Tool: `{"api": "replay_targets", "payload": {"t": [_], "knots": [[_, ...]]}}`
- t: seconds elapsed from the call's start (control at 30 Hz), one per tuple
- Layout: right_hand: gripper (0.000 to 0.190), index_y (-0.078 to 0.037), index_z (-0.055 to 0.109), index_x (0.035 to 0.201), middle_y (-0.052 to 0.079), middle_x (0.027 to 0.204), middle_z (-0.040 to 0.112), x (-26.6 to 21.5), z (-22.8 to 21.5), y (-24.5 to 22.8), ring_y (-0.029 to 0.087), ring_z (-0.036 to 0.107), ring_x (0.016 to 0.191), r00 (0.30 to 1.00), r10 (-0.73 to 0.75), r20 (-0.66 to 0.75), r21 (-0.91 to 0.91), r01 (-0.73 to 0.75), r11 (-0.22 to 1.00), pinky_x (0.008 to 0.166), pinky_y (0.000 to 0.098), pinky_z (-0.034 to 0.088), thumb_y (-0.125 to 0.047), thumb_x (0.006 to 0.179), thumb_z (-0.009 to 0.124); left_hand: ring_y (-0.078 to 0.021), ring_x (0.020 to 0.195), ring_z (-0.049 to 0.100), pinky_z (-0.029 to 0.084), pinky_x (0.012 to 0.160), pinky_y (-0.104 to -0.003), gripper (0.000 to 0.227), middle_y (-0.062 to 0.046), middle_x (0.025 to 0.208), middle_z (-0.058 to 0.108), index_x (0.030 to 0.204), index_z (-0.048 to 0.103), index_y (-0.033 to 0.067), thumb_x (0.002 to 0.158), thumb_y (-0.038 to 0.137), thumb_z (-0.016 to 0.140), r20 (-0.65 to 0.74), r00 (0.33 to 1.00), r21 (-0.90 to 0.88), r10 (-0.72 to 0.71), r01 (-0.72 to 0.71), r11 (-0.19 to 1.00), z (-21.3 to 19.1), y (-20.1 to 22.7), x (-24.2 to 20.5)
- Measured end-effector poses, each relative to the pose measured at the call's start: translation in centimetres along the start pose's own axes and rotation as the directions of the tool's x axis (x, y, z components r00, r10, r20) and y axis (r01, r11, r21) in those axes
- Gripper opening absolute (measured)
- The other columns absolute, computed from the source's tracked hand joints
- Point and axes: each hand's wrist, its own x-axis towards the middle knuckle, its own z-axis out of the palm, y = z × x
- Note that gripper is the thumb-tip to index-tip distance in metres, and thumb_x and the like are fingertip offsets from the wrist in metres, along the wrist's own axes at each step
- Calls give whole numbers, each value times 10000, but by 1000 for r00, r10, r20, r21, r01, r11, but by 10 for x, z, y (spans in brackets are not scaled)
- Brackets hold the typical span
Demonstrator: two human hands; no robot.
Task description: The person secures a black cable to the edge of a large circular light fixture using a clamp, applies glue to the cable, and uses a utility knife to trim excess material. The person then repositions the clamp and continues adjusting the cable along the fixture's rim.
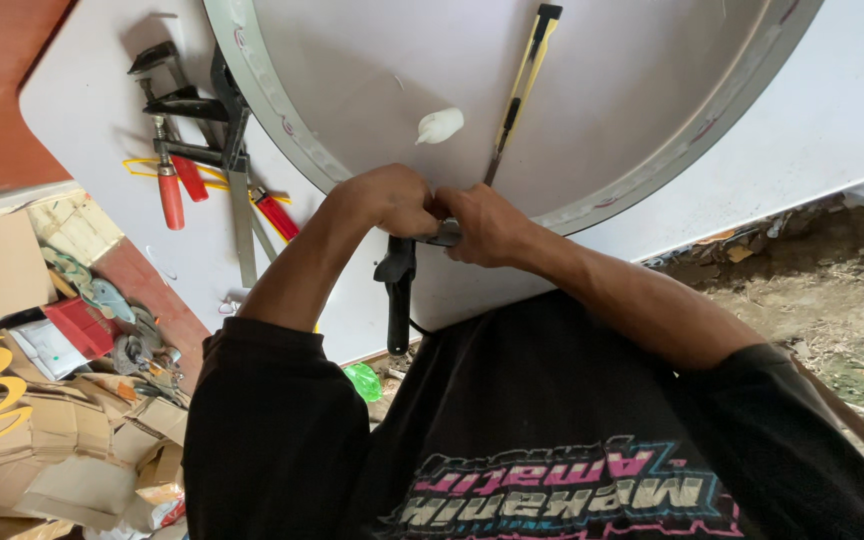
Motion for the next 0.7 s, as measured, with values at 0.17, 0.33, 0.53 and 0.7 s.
{"api": "replay_targets", "payload": {"t": [0.17,0.33,0.53,0.7], "knots": [[538,14,583,1148,256,987,739,-1,-9,-1,465,717,964,999,-25,35,52,23,998,772,521,598,-76,708,880,-304,881,712,578,784,-442,448,-56,848,750,911,807,165,710,503,592,-86,996,90,-19,27,996,2,12,7],[667,4,482,1167,273,928,712,3,-8,4,420,723,915,999,-10,39,12,10,1000,737,484,596,-145,694,929,-339,1012,651,563,849,-476,508,-83,920,736,943,794,116,692,514,604,-95,994,219,54,-32,975,3,18,10],[681,-10,423,1191,263,927,709,7,-5,11,453,729,890,996,-43,82,-39,47,998,721,512,597,-131,721,901,-324,1014,687,586,851,-513,595,-63,961,761,975,813,160,616,607,655,-30,1000,132,6,-2,991,2,14,12],[670,-10,403,1206,269,980,708,2,-8,7,479,720,916,993,-60,98,-35,64,997,754,536,593,-110,729,863,-368,1093,687,565,904,-475,623,-156,1075,767,1005,801,52,685,557,626,89,994,23,62,-64,998,1,8,11]]}}
